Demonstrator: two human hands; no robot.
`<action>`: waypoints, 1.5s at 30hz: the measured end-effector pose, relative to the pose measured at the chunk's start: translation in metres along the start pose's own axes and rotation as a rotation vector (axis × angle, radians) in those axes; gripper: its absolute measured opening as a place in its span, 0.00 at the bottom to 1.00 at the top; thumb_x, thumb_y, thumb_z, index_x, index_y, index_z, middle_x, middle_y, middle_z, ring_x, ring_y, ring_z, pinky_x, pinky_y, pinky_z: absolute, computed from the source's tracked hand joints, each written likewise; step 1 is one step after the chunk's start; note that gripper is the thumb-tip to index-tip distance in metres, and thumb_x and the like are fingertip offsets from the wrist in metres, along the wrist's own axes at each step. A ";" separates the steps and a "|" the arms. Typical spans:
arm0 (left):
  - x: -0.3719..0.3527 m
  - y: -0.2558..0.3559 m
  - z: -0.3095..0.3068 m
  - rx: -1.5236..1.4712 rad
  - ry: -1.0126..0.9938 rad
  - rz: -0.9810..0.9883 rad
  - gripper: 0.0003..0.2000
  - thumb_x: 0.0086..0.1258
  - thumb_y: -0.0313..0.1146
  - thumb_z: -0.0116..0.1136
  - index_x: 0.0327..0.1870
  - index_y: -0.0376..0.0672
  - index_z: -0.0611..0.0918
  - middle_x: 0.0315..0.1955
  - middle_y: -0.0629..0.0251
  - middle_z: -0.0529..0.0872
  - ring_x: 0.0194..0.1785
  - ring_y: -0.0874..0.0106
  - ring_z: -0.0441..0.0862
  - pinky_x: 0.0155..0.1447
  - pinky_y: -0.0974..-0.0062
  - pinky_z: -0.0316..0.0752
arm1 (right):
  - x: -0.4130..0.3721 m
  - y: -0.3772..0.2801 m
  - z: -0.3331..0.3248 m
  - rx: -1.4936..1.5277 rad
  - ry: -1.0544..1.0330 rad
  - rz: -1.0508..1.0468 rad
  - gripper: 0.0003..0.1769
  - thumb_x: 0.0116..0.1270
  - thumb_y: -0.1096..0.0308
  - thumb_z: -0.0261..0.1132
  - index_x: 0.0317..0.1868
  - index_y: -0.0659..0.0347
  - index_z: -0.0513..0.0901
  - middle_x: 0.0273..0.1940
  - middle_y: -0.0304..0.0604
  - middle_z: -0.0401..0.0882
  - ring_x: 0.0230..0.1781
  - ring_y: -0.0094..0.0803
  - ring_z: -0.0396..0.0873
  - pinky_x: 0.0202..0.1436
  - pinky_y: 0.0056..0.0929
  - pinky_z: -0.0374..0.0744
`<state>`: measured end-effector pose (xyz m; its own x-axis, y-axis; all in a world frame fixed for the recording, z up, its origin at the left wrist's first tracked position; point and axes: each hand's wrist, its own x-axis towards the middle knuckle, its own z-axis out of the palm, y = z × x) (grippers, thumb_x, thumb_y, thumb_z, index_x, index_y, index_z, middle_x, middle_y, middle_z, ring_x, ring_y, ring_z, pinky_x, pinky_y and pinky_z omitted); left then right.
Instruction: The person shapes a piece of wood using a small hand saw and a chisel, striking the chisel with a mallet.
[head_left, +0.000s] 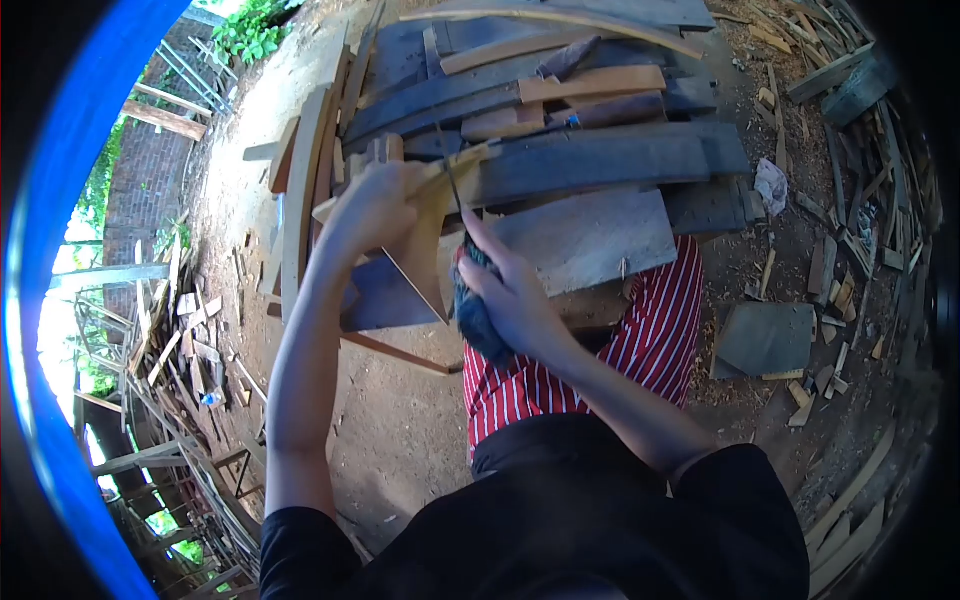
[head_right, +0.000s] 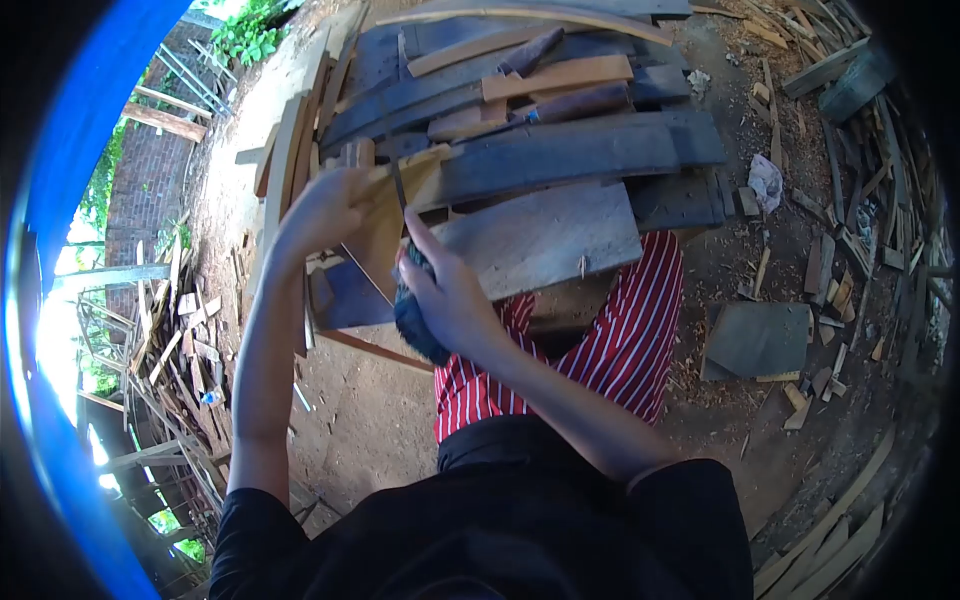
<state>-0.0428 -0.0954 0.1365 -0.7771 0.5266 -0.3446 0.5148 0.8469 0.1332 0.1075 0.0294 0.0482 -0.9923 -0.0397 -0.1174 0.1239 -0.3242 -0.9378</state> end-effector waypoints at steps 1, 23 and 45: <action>0.000 0.003 -0.003 0.006 -0.028 -0.039 0.22 0.61 0.26 0.57 0.59 0.39 0.80 0.45 0.40 0.84 0.53 0.45 0.81 0.59 0.55 0.75 | 0.006 0.007 -0.006 0.001 -0.002 0.022 0.34 0.73 0.66 0.51 0.77 0.63 0.57 0.40 0.50 0.83 0.39 0.31 0.80 0.49 0.30 0.77; -0.001 0.003 0.006 -0.025 0.024 -0.050 0.22 0.60 0.28 0.58 0.58 0.39 0.81 0.45 0.41 0.85 0.53 0.46 0.81 0.61 0.56 0.73 | 0.042 0.016 -0.031 -0.156 0.034 0.039 0.33 0.74 0.63 0.54 0.77 0.62 0.59 0.49 0.57 0.84 0.48 0.40 0.82 0.56 0.32 0.75; 0.000 0.031 0.012 0.125 0.087 -0.098 0.12 0.59 0.26 0.58 0.43 0.36 0.85 0.39 0.43 0.86 0.49 0.45 0.83 0.58 0.54 0.76 | 0.073 -0.047 -0.083 -0.975 -0.208 0.006 0.25 0.73 0.61 0.52 0.69 0.46 0.74 0.49 0.53 0.85 0.45 0.43 0.84 0.53 0.41 0.79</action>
<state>-0.0228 -0.0695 0.1298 -0.8515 0.4506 -0.2682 0.4714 0.8818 -0.0152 0.0293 0.1199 0.0562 -0.9606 -0.2338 -0.1504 -0.0175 0.5907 -0.8067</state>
